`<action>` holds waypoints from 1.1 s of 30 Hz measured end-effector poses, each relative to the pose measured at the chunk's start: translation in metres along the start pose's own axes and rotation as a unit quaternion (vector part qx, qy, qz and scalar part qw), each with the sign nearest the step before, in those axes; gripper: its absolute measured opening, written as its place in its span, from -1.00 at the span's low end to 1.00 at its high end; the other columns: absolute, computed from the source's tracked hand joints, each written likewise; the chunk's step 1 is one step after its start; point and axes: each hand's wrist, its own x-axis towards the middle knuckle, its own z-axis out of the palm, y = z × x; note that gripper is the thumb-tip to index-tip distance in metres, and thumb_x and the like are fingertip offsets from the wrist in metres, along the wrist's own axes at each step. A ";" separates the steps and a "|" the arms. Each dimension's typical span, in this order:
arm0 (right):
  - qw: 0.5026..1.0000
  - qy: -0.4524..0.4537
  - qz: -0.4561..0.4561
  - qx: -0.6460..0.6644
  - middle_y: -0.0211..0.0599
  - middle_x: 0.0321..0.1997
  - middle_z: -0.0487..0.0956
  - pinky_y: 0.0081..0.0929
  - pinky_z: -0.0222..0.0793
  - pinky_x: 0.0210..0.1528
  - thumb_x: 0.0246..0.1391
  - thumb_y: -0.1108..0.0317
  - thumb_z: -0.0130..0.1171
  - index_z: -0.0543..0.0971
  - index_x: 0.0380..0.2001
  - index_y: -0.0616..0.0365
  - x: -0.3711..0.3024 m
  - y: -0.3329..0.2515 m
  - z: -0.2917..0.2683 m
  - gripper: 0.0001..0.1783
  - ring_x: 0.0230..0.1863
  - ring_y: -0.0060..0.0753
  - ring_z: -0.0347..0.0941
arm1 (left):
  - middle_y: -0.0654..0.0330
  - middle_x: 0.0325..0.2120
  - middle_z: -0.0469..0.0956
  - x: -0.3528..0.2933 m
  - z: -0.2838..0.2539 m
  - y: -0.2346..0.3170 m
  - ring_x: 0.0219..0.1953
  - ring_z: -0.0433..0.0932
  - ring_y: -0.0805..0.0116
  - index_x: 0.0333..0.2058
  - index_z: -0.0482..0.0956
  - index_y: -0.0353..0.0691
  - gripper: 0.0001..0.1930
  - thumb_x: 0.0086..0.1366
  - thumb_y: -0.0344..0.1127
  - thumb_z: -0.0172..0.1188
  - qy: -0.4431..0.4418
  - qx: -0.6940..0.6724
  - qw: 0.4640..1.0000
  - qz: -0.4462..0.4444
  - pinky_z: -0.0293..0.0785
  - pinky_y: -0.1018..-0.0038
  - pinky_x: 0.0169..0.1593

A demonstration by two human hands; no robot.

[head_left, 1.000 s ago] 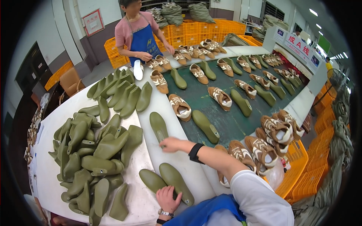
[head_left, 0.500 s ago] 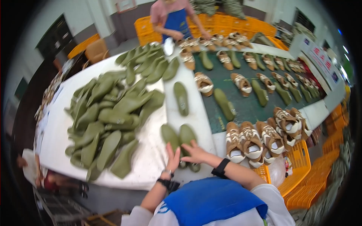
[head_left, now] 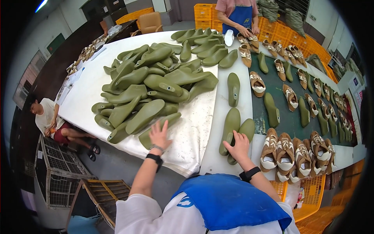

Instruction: The recorder is sorting finished shoes and green shoe lasts on a production table in a factory setting.

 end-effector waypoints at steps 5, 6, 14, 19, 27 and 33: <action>1.000 0.016 -0.005 0.011 -0.14 -0.11 0.46 -0.13 0.03 0.12 -0.24 -0.06 0.18 0.40 -0.04 0.16 -0.001 -0.001 -0.003 -0.29 0.05 -0.04 0.22 | -0.11 0.15 0.00 -0.003 0.001 -0.047 0.22 -0.06 -0.07 0.23 -0.10 0.06 0.13 -0.33 -0.01 0.40 -0.073 -0.017 0.994 -0.079 -0.09 0.01 0.17; 1.000 0.023 0.006 0.008 -0.14 -0.11 0.46 -0.13 0.03 0.12 -0.24 -0.06 0.18 0.40 -0.04 0.16 -0.001 -0.001 -0.002 -0.29 0.05 -0.04 0.22 | -0.14 0.12 0.07 0.004 -0.005 -0.043 0.19 0.02 -0.06 0.23 -0.12 -0.01 0.11 -0.30 0.00 0.37 -0.110 -0.016 0.989 -0.096 -0.02 0.09 0.16; 0.999 0.035 -0.009 0.014 -0.13 -0.14 0.48 -0.16 0.06 0.10 -0.26 -0.04 0.17 0.42 -0.06 0.15 0.000 -0.004 0.001 -0.31 0.03 -0.06 0.25 | 0.08 -0.18 0.44 0.022 0.056 0.053 -0.18 0.40 0.37 0.05 0.19 -0.41 -0.36 0.09 -0.08 0.08 -0.295 -0.539 0.787 -0.058 0.31 0.54 -0.08; 0.999 0.048 0.022 0.006 -0.13 -0.17 0.49 -0.20 0.11 0.06 -0.27 0.00 0.19 0.43 -0.08 0.17 0.001 -0.004 -0.001 -0.34 -0.01 -0.08 0.28 | -0.10 -0.11 0.43 0.043 0.042 0.138 -0.05 0.40 0.11 -0.03 0.33 -0.38 -0.44 0.13 -0.03 0.06 -0.307 -0.566 0.765 0.011 0.28 0.42 0.03; 0.998 0.048 0.028 -0.013 -0.10 -0.21 0.48 -0.21 0.14 0.03 -0.26 0.04 0.20 0.43 -0.11 0.24 0.001 -0.001 -0.009 -0.36 -0.04 -0.08 0.28 | -0.17 0.00 0.19 0.157 0.017 0.031 0.05 0.19 -0.08 0.07 0.12 -0.40 -0.22 -0.09 -0.21 0.29 0.279 -0.416 0.863 -0.061 0.11 0.23 0.13; 0.998 0.066 0.001 -0.001 -0.13 -0.23 0.50 -0.20 0.17 0.01 -0.29 0.04 0.22 0.44 -0.12 0.22 0.004 -0.002 -0.003 -0.36 -0.06 -0.07 0.30 | -0.19 0.11 0.02 0.227 0.008 0.013 0.13 0.11 -0.03 0.13 0.01 -0.27 -0.18 -0.12 -0.36 0.26 0.187 -0.529 0.769 -0.307 0.06 0.26 0.17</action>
